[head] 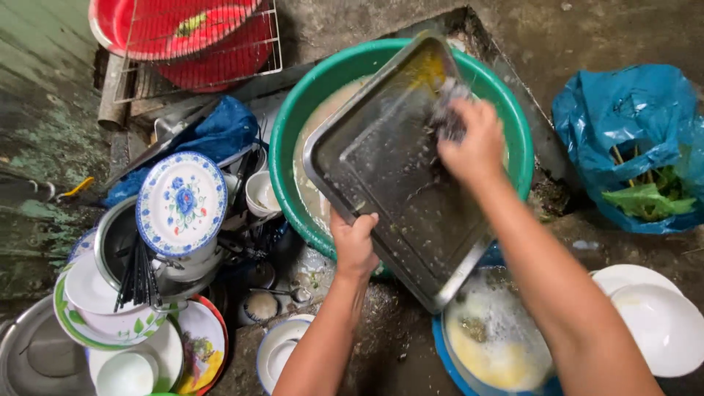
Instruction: Washing a metal tray and other dishes in a basin with soapy water.
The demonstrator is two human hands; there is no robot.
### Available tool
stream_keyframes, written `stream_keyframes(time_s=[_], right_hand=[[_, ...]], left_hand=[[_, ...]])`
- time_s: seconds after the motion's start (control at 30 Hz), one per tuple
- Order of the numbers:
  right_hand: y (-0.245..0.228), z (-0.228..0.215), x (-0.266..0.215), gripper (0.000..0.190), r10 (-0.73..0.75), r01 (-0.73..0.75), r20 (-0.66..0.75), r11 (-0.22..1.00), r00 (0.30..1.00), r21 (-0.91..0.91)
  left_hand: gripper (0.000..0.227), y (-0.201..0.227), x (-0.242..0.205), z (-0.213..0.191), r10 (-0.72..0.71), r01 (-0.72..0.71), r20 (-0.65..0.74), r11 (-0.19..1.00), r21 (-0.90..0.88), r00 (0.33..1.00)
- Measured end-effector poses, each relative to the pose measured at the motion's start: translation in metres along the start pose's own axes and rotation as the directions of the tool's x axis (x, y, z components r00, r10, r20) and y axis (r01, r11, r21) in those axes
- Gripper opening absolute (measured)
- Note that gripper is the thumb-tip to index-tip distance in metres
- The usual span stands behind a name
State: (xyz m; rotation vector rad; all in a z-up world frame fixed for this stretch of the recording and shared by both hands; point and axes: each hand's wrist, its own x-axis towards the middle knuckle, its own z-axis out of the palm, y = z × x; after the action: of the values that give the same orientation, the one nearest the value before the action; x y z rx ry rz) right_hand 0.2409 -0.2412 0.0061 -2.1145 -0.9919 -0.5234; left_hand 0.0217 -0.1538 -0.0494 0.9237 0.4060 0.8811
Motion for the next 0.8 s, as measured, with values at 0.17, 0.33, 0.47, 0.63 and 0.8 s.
stream_keyframes(time_s=[0.17, 0.33, 0.47, 0.63, 0.8], right_hand=[[-0.086, -0.013, -0.044, 0.066, -0.295, 0.285, -0.012, 0.908, 0.955, 0.306], [-0.095, -0.006, 0.007, 0.057, -0.3, 0.309, -0.077, 0.909, 0.951, 0.279], [-0.04, -0.01, 0.066, 0.043, -0.188, 0.199, -0.11, 0.976, 0.976, 0.091], [0.021, -0.019, 0.055, 0.045, -0.007, 0.011, -0.066, 0.998, 0.998, 0.061], [0.024, -0.006, -0.039, 0.058, 0.021, -0.033, 0.171, 0.997, 0.985, 0.069]], left_hand=[[0.058, -0.003, 0.005, 0.009, 0.045, -0.045, -0.005, 0.999, -0.018, 0.999], [0.057, -0.008, -0.004, 0.01, 0.015, -0.013, 0.027, 0.997, -0.078, 1.0], [0.057, -0.003, -0.011, -0.001, 0.006, -0.001, 0.05, 0.994, -0.108, 0.999], [0.063, 0.023, -0.01, 0.005, 0.005, -0.003, 0.141, 1.0, -0.019, 0.99], [0.059, 0.04, 0.007, -0.002, 0.017, -0.008, 0.084, 0.993, -0.115, 0.996]])
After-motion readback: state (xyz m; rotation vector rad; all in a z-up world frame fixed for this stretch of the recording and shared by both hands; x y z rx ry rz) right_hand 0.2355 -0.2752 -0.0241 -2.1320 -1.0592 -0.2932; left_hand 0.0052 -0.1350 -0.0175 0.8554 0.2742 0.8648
